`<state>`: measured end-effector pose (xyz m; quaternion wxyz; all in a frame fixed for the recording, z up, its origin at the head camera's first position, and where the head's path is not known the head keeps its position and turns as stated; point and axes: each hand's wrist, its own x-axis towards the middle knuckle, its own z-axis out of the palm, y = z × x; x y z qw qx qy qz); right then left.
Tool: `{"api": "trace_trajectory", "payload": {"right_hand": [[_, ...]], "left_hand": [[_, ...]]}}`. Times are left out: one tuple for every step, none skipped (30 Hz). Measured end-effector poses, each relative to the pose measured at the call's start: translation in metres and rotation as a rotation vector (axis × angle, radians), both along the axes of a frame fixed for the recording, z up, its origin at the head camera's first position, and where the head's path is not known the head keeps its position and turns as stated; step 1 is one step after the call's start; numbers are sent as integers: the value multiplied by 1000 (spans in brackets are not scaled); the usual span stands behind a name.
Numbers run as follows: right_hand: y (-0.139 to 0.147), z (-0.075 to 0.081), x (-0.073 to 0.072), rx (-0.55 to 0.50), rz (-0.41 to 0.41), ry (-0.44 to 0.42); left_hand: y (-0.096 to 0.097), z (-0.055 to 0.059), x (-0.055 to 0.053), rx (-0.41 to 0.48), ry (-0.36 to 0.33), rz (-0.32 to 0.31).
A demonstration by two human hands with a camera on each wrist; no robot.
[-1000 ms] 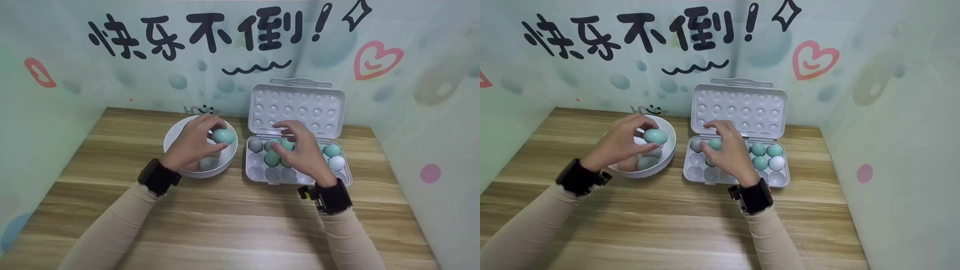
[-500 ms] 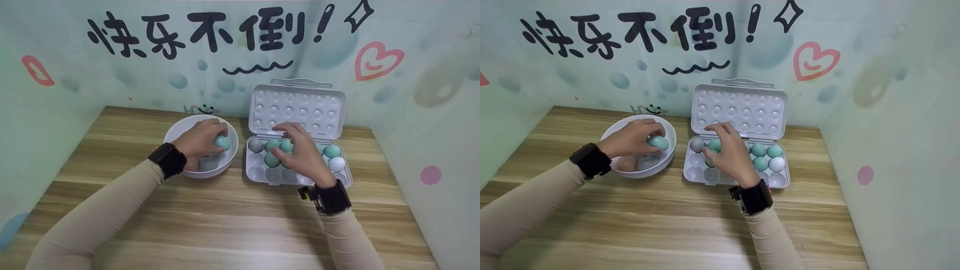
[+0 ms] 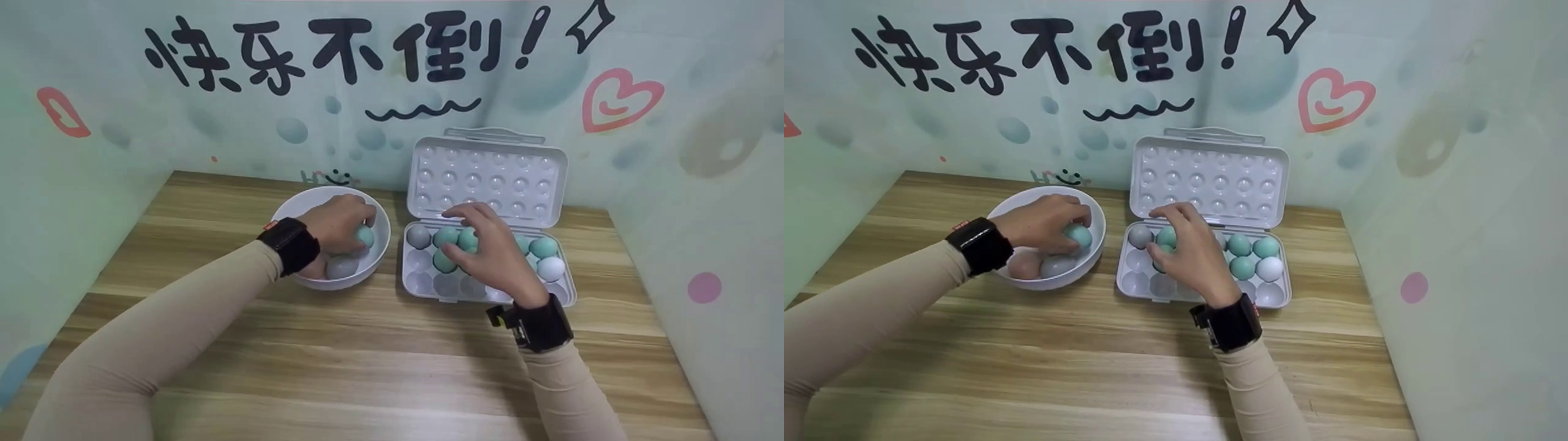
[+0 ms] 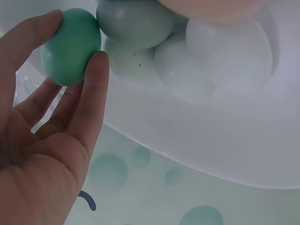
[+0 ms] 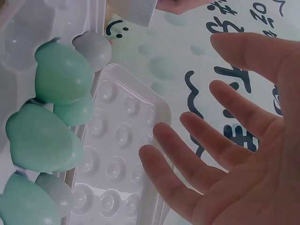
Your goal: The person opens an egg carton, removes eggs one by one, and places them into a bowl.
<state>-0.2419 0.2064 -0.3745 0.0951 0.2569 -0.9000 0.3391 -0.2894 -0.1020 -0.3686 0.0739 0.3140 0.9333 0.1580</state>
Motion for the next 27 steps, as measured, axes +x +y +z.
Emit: {"api": "trace_trajectory", "payload": {"right_hand": [[0,0,0,2,0,-4],[0,0,0,3,1,-7],[0,0,1,7,1,-11],[-1,0,1,9,2,-12],[-1,0,1,12,2,-13],[-1,0,1,15,2,-15],[-1,0,1,18,4,-17],[-1,0,1,22,6,-16],[-1,-1,0,26,7,-15],[-1,-1,0,28,8,-16],[-1,-1,0,32,9,-15],[-1,-2,0,35,11,-15],[0,-2,0,37,11,-13],[0,-3,0,39,11,-13],[0,-3,0,41,10,-14],[0,-4,0,43,10,-14],[0,-4,0,45,8,-14],[0,-4,0,47,7,-15],[1,-5,0,50,5,-15],[1,-5,0,53,4,-14],[1,-5,-1,57,2,-11],[2,-5,-1,61,1,-4],[2,-6,-1,68,0,3],[2,-6,-1,76,0,12],[2,-7,-2,85,-1,19],[3,-7,-2,94,-1,27],[3,-8,-2,104,-2,33]], "left_hand": [[1,0,-1,-7,-14,11],[1,0,-2,-16,-26,21],[2,0,-3,-27,-37,32],[2,0,-3,-37,-50,42],[3,-1,-3,-46,-61,51],[3,-1,-3,-55,-68,57],[4,-1,-3,-61,-71,56],[4,-1,-2,-64,-64,49],[4,-1,-2,-64,-59,43],[5,-2,-1,-62,-54,36],[5,-2,0,-63,-55,34],[5,-2,1,-64,-58,34],[5,-2,2,-63,-62,35],[5,-2,2,-65,-68,39],[4,-2,2,-69,-77,44],[4,-2,3,-74,-85,48],[4,-1,3,-75,-90,49],[3,-1,3,-74,-89,47],[3,0,4,-69,-86,46],[2,2,5,-65,-74,37],[1,4,7,-62,-63,33],[1,6,9,-57,-39,22],[1,8,10,-51,-19,15],[1,10,12,-49,5,9],[1,12,14,-45,28,3],[2,13,15,-43,53,-1],[2,15,17,-42,68,4]]}}
